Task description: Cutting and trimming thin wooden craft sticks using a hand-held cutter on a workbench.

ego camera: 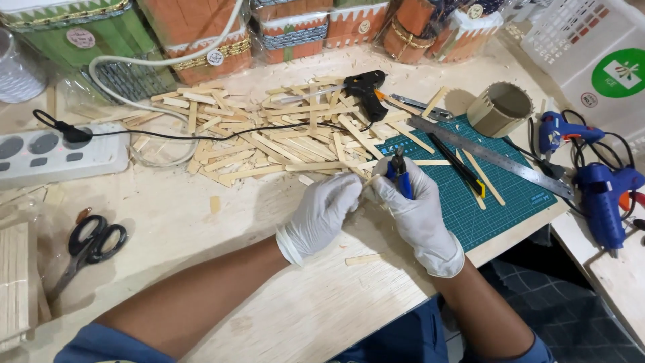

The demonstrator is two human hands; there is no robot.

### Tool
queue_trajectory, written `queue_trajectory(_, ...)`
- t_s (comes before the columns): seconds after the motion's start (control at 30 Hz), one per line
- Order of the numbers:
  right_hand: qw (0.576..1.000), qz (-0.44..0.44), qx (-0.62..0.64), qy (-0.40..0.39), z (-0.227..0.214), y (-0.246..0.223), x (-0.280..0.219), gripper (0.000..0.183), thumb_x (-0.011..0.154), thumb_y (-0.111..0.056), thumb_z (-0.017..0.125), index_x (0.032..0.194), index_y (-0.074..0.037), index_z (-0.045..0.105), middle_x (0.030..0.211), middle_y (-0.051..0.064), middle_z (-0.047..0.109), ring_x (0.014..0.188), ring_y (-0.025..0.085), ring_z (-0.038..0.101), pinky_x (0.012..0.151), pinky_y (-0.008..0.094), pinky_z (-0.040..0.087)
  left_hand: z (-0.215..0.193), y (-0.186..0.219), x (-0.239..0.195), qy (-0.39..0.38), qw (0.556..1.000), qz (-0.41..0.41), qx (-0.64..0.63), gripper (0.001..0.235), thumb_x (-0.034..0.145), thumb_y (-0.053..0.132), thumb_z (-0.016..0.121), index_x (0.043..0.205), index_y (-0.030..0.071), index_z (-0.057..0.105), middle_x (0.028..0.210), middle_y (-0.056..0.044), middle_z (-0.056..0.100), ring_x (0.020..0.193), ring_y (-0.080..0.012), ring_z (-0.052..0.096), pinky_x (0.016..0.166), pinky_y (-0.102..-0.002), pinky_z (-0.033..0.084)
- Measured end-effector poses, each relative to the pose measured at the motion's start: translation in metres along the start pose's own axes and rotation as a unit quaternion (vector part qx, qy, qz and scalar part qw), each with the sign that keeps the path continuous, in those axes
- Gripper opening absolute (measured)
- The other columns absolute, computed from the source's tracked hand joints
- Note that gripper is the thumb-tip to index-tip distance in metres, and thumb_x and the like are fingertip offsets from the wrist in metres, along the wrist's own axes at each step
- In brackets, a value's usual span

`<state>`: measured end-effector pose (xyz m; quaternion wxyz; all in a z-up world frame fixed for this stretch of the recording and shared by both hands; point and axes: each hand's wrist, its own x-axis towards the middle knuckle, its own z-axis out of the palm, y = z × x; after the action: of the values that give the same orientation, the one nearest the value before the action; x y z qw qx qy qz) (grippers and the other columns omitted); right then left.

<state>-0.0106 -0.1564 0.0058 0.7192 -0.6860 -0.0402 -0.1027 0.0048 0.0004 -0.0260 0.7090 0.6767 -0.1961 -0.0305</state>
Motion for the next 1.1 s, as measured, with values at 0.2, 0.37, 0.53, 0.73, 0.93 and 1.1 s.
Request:
queue_trajectory(0.2,1.0,0.021,0.008,0.017,-0.013,0.02,0.003,0.015,0.093,0.0,0.07,0.107,-0.001,0.069,0.08,0.01,0.066,0.071,0.016,0.072,0.069,0.031,0.064,0.004,0.046,0.007,-0.03,0.986,-0.106,-0.122,0.023,0.101,0.018,0.059,0.081,0.01,0.068,0.06,-0.005,0.065,0.063,-0.0072,0.055,0.063,-0.02,0.043)
queue_trajectory(0.37,0.991,-0.004,-0.127,-0.033,-0.019,0.012,0.005,0.028,0.099,-0.02,0.064,0.123,-0.007,0.061,0.087,0.01,0.065,0.079,0.015,0.061,0.071,0.033,0.057,0.005,0.061,0.012,0.051,0.98,-0.13,-0.144,0.017,0.1,0.013,0.061,0.086,0.007,0.069,0.063,-0.005,0.068,0.058,-0.007,0.061,0.057,-0.018,0.049)
queue_trajectory(0.53,0.979,-0.052,-0.182,-0.074,-0.027,0.025,0.002,0.03,0.103,-0.032,0.057,0.116,-0.007,0.044,0.086,0.013,0.058,0.074,0.02,0.055,0.064,0.034,0.05,0.0,0.052,0.011,0.11,0.984,-0.095,-0.1,0.016,0.098,0.011,0.064,0.086,0.002,0.071,0.062,-0.011,0.069,0.053,-0.0107,0.064,0.051,-0.02,0.052)
queue_trajectory(0.73,0.974,-0.057,-0.192,-0.11,-0.026,0.019,-0.001,0.026,0.102,-0.028,0.059,0.108,-0.007,0.046,0.095,0.013,0.062,0.083,0.019,0.055,0.07,0.036,0.048,0.002,0.043,0.01,0.148,0.984,-0.057,-0.086,0.014,0.099,0.009,0.062,0.095,0.001,0.073,0.061,-0.009,0.067,0.051,-0.01,0.062,0.051,-0.022,0.053)
queue_trajectory(0.93,0.966,-0.06,-0.224,-0.117,-0.026,0.017,0.001,0.028,0.101,-0.032,0.061,0.108,-0.009,0.047,0.092,0.011,0.061,0.08,0.021,0.056,0.069,0.037,0.048,0.004,0.039,0.008,0.155,0.986,-0.04,-0.043,0.011,0.097,0.007,0.064,0.093,0.002,0.073,0.057,-0.01,0.066,0.047,-0.011,0.062,0.048,-0.022,0.052)
queue_trajectory(1.1,0.966,-0.055,-0.228,-0.113,-0.024,0.02,0.0,0.026,0.101,-0.032,0.06,0.108,-0.009,0.048,0.093,0.012,0.063,0.08,0.022,0.057,0.069,0.038,0.047,0.006,0.044,0.006,0.153,0.986,-0.044,-0.048,0.012,0.097,0.008,0.063,0.093,0.003,0.074,0.057,-0.009,0.066,0.047,-0.011,0.063,0.048,-0.022,0.052)
